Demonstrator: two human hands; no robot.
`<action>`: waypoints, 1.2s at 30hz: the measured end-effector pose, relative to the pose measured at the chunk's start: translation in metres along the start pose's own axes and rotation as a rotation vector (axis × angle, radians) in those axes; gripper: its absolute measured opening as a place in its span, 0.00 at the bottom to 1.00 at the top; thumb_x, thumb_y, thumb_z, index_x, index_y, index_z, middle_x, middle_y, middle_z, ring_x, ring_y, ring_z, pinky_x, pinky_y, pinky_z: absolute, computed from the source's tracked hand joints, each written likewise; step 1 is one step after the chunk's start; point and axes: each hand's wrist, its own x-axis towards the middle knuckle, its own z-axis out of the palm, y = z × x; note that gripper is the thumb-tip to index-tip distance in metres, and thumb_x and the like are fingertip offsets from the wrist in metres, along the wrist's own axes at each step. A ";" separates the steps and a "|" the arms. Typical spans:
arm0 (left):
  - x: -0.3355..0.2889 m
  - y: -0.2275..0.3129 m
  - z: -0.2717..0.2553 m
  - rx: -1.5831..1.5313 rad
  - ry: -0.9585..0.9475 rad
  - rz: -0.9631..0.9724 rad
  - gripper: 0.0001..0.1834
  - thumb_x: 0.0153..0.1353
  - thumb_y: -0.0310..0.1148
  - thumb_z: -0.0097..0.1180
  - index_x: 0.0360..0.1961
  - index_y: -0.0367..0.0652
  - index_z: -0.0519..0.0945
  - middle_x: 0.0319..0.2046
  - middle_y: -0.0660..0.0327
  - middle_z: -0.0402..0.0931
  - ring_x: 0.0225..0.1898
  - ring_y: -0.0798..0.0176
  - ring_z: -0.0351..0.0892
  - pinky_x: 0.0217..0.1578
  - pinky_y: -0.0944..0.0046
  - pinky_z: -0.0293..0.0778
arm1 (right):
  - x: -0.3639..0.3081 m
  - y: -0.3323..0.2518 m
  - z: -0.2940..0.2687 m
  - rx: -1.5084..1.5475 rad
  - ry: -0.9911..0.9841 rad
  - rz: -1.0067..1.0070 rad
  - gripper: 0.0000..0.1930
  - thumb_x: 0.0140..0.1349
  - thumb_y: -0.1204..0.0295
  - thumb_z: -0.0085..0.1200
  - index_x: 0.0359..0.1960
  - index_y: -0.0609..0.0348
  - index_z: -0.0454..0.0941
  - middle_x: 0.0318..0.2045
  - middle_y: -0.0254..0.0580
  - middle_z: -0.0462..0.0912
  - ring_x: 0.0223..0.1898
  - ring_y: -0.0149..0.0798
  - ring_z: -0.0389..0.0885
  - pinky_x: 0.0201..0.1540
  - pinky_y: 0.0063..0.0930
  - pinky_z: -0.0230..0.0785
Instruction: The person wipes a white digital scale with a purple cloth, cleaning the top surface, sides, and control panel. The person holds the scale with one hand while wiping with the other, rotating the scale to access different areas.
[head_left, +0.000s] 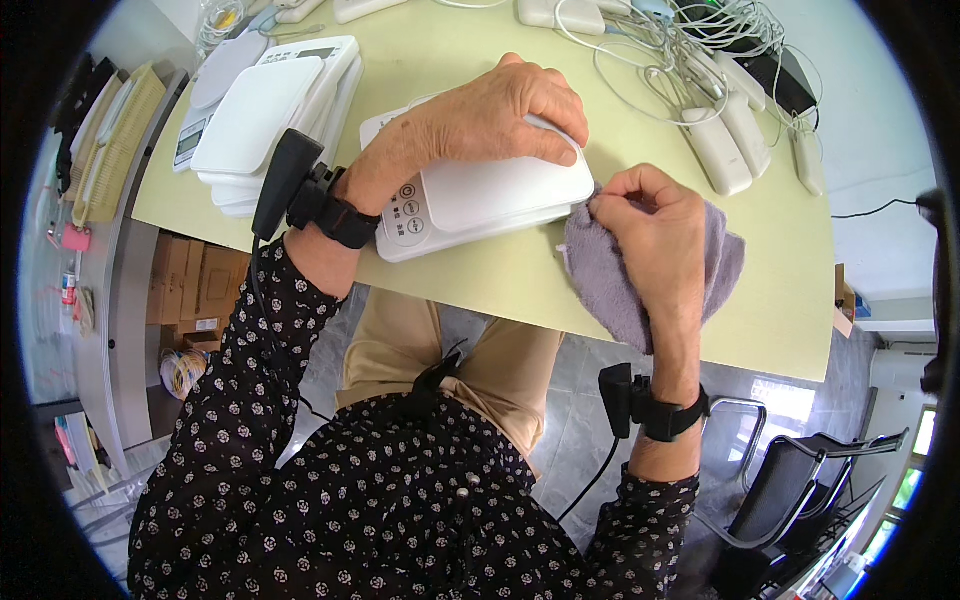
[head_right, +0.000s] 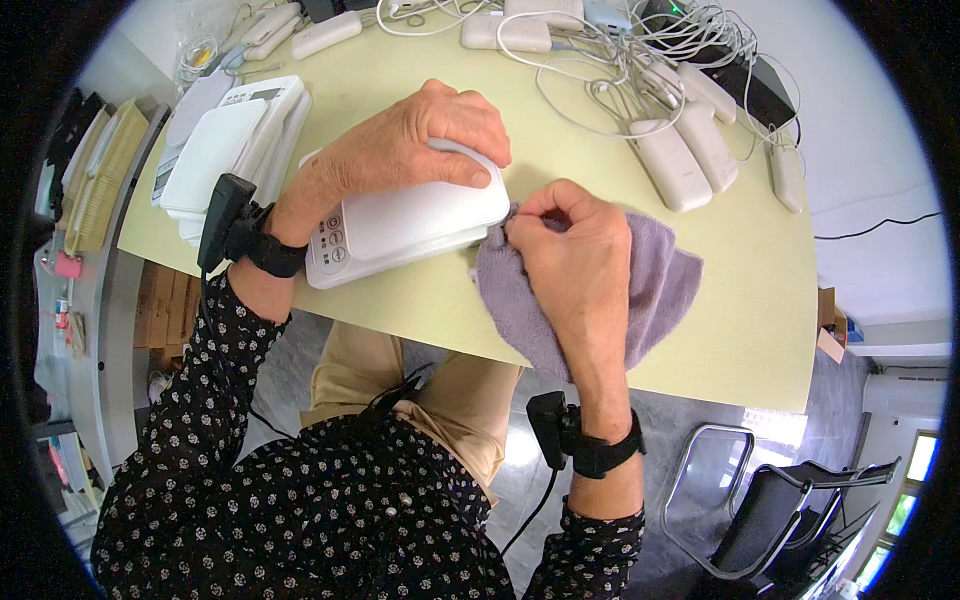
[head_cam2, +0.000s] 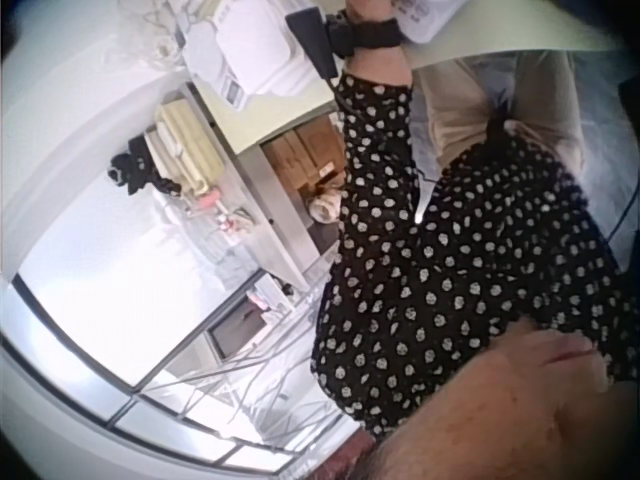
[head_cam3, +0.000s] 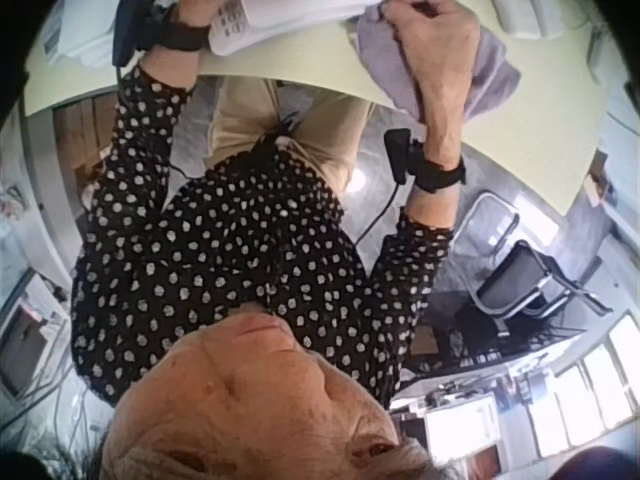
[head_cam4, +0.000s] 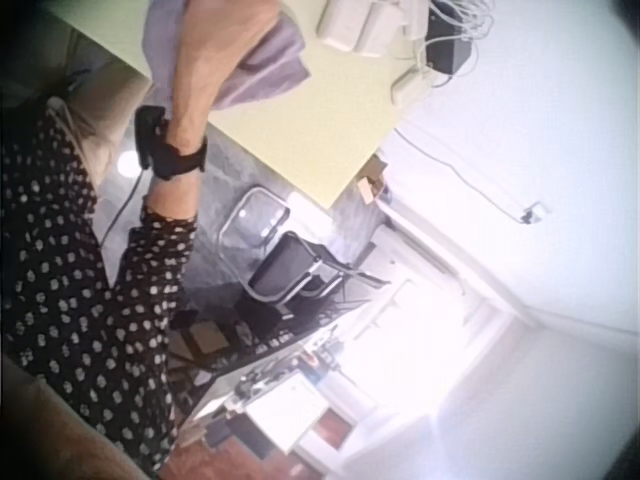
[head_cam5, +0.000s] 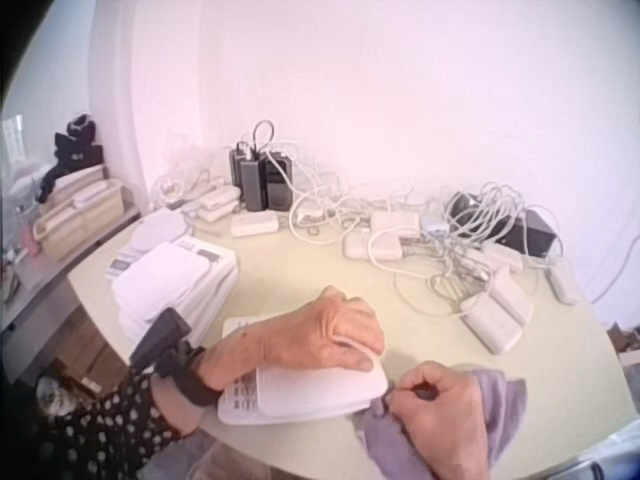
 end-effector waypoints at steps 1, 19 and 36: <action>0.000 -0.001 0.000 -0.031 0.002 -0.002 0.12 0.58 0.31 0.68 0.41 0.39 0.86 0.44 0.63 0.86 0.49 0.59 0.81 0.55 0.57 0.71 | 0.002 0.000 -0.001 0.019 -0.024 0.022 0.06 0.55 0.78 0.62 0.32 0.69 0.85 0.24 0.45 0.86 0.26 0.32 0.80 0.35 0.28 0.74; -0.019 -0.004 -0.002 0.259 0.343 -0.588 0.22 0.70 0.40 0.58 0.25 0.31 0.80 0.25 0.42 0.76 0.26 0.40 0.76 0.34 0.47 0.72 | -0.001 0.007 0.001 0.251 -0.049 0.055 0.12 0.57 0.84 0.63 0.45 0.69 0.85 0.35 0.39 0.89 0.37 0.27 0.84 0.44 0.21 0.77; -0.019 0.002 0.010 0.223 0.237 -0.407 0.18 0.72 0.38 0.57 0.29 0.33 0.80 0.30 0.47 0.78 0.34 0.39 0.78 0.39 0.45 0.73 | 0.044 0.015 0.032 0.055 0.122 -0.146 0.13 0.58 0.82 0.64 0.46 0.67 0.82 0.33 0.43 0.87 0.37 0.37 0.85 0.45 0.30 0.78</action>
